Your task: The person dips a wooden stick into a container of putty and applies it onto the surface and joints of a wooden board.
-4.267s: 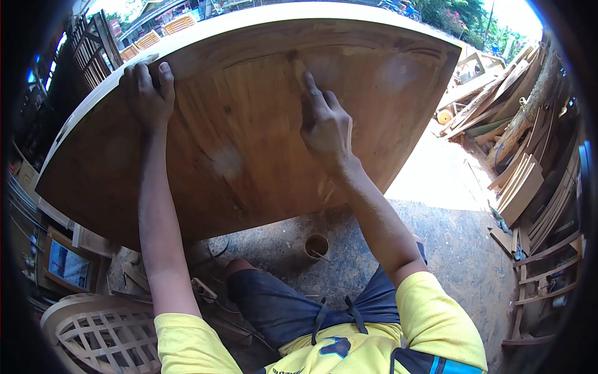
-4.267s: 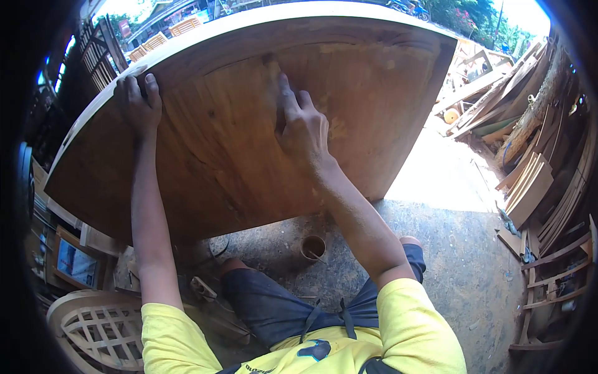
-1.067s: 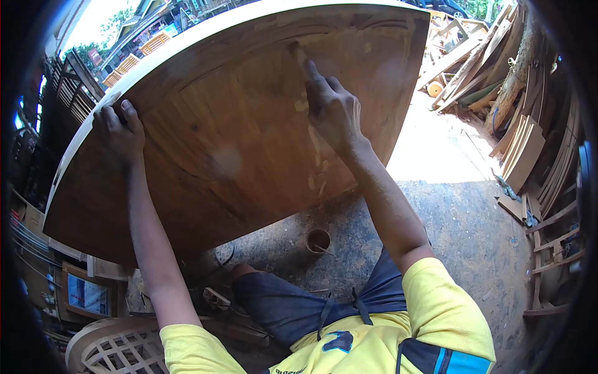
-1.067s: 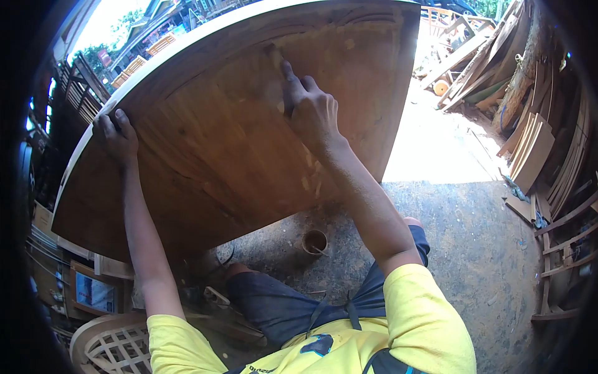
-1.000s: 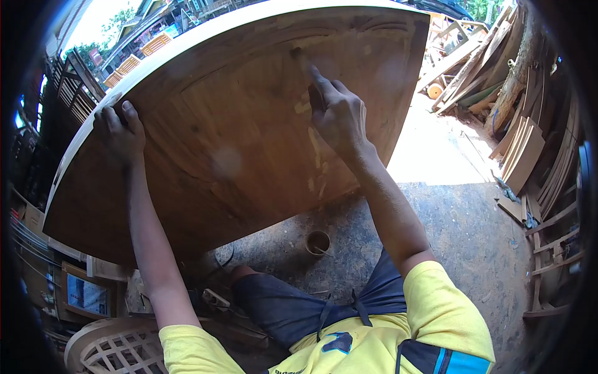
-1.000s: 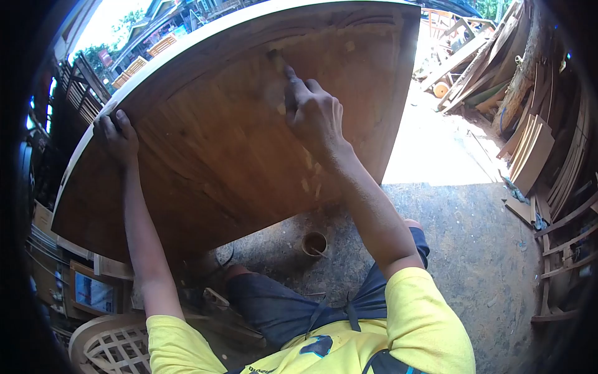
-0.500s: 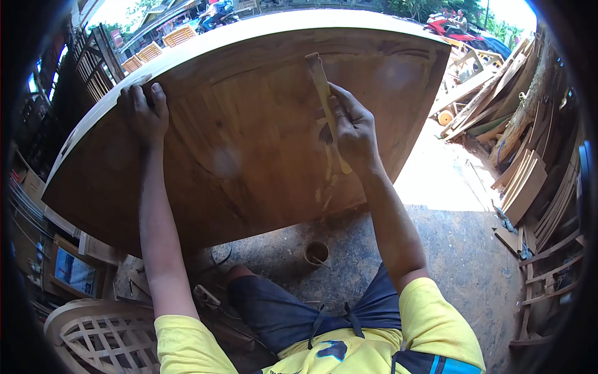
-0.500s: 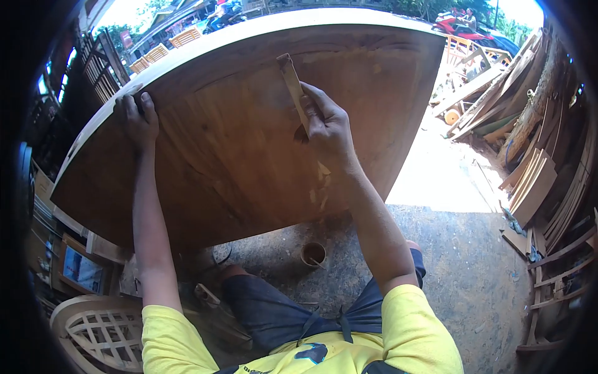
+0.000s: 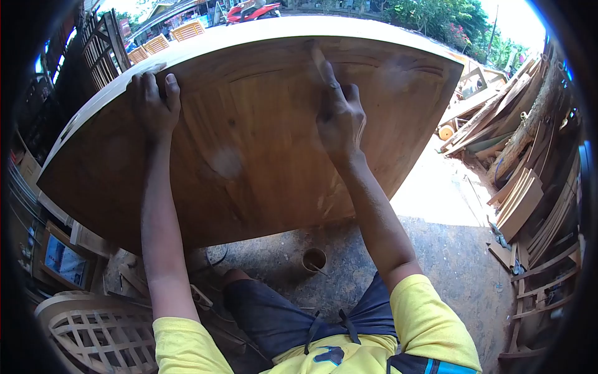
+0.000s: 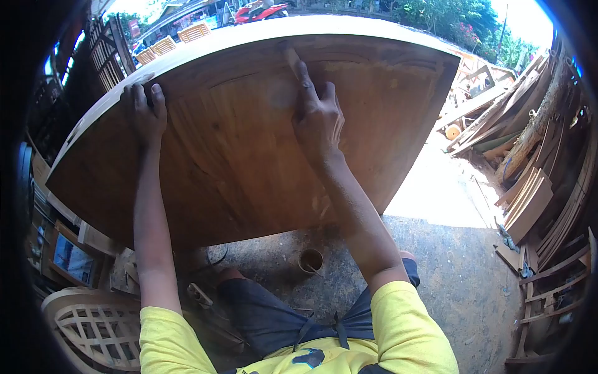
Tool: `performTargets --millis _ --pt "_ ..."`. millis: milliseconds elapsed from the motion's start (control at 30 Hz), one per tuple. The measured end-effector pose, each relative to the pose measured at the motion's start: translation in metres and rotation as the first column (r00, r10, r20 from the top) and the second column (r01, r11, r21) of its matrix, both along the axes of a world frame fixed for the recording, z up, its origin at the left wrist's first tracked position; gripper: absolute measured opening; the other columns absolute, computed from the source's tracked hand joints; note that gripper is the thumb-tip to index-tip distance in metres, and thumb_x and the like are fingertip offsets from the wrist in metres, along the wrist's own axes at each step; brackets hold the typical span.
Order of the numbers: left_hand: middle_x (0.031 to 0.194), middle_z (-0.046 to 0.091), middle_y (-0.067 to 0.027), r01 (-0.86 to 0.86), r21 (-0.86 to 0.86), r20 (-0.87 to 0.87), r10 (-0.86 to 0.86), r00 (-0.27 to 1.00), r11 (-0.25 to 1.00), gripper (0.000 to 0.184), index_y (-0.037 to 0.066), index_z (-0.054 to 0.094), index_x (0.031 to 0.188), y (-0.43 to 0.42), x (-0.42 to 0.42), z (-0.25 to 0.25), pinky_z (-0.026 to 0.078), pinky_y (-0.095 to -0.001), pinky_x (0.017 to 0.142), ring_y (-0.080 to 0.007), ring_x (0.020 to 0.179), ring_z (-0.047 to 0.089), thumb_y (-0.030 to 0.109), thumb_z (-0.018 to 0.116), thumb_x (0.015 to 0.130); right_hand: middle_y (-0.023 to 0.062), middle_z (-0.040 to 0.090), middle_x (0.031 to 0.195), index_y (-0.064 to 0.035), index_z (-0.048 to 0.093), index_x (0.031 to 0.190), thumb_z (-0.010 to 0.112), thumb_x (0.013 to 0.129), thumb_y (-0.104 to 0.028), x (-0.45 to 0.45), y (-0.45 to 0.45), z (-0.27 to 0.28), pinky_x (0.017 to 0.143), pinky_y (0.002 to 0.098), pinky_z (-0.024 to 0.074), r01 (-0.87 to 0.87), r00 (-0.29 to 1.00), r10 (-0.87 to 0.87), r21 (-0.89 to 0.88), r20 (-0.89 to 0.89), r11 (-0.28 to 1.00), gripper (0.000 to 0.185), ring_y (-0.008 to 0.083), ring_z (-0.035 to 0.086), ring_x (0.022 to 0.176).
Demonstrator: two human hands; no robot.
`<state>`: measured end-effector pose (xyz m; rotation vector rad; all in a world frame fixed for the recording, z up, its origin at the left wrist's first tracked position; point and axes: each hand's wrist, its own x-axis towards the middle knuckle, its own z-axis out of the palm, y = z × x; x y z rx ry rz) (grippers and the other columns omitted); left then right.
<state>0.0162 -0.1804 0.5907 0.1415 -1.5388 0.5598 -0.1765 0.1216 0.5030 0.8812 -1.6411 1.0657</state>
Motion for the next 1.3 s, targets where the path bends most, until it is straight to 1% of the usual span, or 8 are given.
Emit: performTargets --millis 233,333,500,633,833,1133,1233,1300 --pt "0.1 0.064 -0.0168 -0.017 -0.012 -0.035 0.016 0.999 1.0 0.032 0.007 0.071 0.113 0.0 -0.003 0.0 0.049 -0.0494 0.084 -0.0388 0.095 0.063 0.035 0.058 0.105 0.0192 0.064 0.1 -0.0186 0.05 0.162 0.068 0.089 -0.003 0.014 0.013 -0.004 0.069 0.0511 0.0621 0.096 0.995 -0.098 0.123 0.016 0.988 0.076 0.0409 0.071 0.072" --pt "0.102 0.066 -0.0162 0.031 -0.023 -0.011 -0.031 0.999 0.999 0.034 0.007 0.072 0.107 -0.003 -0.002 0.003 0.05 -0.0492 0.084 -0.0381 0.095 0.063 0.038 0.06 0.103 0.0186 0.065 0.1 -0.0164 0.052 0.16 0.069 0.089 -0.005 0.02 0.023 0.006 0.067 0.052 0.0617 -0.042 0.994 0.028 0.131 0.108 0.99 0.074 0.0403 0.071 0.071" --pt "0.104 0.066 -0.0187 0.007 -0.016 -0.016 -0.008 1.0 1.0 0.031 0.005 0.07 0.112 0.002 -0.002 -0.001 0.05 -0.0495 0.085 -0.0403 0.097 0.063 0.033 0.06 0.104 0.0183 0.068 0.088 -0.0153 0.063 0.151 0.069 0.1 -0.007 0.012 0.001 -0.001 0.065 0.0474 0.0573 0.004 0.999 -0.005 0.038 0.031 0.999 0.052 0.0369 0.069 0.07" --pt "0.101 0.064 -0.0182 -0.006 -0.046 -0.039 0.005 0.999 0.999 0.032 0.004 0.069 0.11 0.001 -0.003 0.002 0.049 -0.0499 0.084 -0.04 0.096 0.063 0.034 0.059 0.105 0.0182 0.068 0.092 -0.0171 0.057 0.157 0.068 0.097 -0.004 0.009 0.009 0.003 0.065 0.0491 0.0587 -0.078 0.996 0.078 0.0 0.031 0.997 0.062 0.0384 0.07 0.071" --pt "0.102 0.066 -0.0154 -0.042 -0.009 -0.027 0.041 0.999 0.999 0.034 0.006 0.071 0.105 -0.004 -0.002 0.001 0.05 -0.0497 0.084 -0.0371 0.096 0.063 0.038 0.061 0.103 0.0174 0.069 0.099 -0.02 0.052 0.16 0.068 0.094 -0.002 -0.01 -0.013 -0.011 0.067 0.0504 0.0595 0.056 0.998 -0.056 -0.007 -0.002 0.998 0.07 0.0378 0.071 0.072" --pt "0.103 0.066 -0.0159 -0.013 -0.02 -0.022 0.013 1.0 1.0 0.031 0.005 0.071 0.11 0.003 -0.001 0.001 0.05 -0.0487 0.085 -0.0383 0.097 0.064 0.033 0.059 0.105 0.0176 0.069 0.085 -0.0121 0.069 0.144 0.066 0.102 -0.01 0.033 0.024 0.027 0.066 0.047 0.0577 -0.051 0.988 0.054 -0.025 0.146 0.998 0.042 0.0358 0.071 0.072" --pt "0.103 0.066 -0.0165 0.0 -0.026 -0.026 -0.001 1.0 1.0 0.031 0.006 0.071 0.111 0.002 -0.002 0.002 0.05 -0.0496 0.085 -0.0386 0.096 0.064 0.033 0.059 0.105 0.0173 0.067 0.086 -0.0084 0.065 0.148 0.065 0.101 -0.014 0.033 0.02 0.028 0.065 0.049 0.0607 0.028 0.993 -0.043 0.129 0.114 0.991 0.047 0.0392 0.072 0.073" --pt "0.103 0.066 -0.0163 -0.005 -0.026 -0.027 0.004 1.0 1.0 0.031 0.006 0.071 0.111 0.002 -0.002 0.001 0.05 -0.0498 0.085 -0.0385 0.096 0.064 0.034 0.059 0.105 0.0195 0.066 0.087 -0.0065 0.062 0.151 0.066 0.099 -0.013 0.044 0.03 0.033 0.066 0.0507 0.0609 -0.077 0.982 0.039 0.204 0.185 0.976 0.052 0.0402 0.073 0.073"
